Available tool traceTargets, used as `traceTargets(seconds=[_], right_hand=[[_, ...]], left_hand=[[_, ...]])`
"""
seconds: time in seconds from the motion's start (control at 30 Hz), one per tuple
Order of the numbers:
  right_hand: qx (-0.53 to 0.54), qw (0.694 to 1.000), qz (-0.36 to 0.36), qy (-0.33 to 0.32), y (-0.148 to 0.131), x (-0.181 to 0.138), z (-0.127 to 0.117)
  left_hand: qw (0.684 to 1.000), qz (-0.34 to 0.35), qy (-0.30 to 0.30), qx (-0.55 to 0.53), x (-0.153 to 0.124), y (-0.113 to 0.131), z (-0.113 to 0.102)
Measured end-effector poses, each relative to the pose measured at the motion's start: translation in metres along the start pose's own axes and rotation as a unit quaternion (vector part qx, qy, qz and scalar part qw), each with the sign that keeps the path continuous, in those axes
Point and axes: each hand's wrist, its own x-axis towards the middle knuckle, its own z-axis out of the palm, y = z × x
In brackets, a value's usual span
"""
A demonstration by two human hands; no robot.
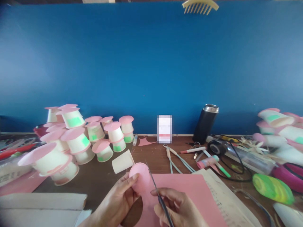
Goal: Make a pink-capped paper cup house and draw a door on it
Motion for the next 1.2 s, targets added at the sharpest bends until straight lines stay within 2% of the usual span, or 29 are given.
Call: traceTargets(seconds=[0.5,0.87,1.2], right_hand=[[0.04,0.999,-0.024,-0.015,0.017,0.002,-0.004],[0.043,0.999,-0.026,-0.021,0.012,0.001,-0.003],[0.007,1.0,-0.016,0.007,0.009,0.0,-0.002]], left_hand=[[1.0,-0.009,0.01,0.008,0.001,0.0,0.001],[1.0,-0.019,0.012,0.009,0.0,-0.001,-0.001],[1.0,-0.019,0.02,0.011,0.001,0.0,0.0]])
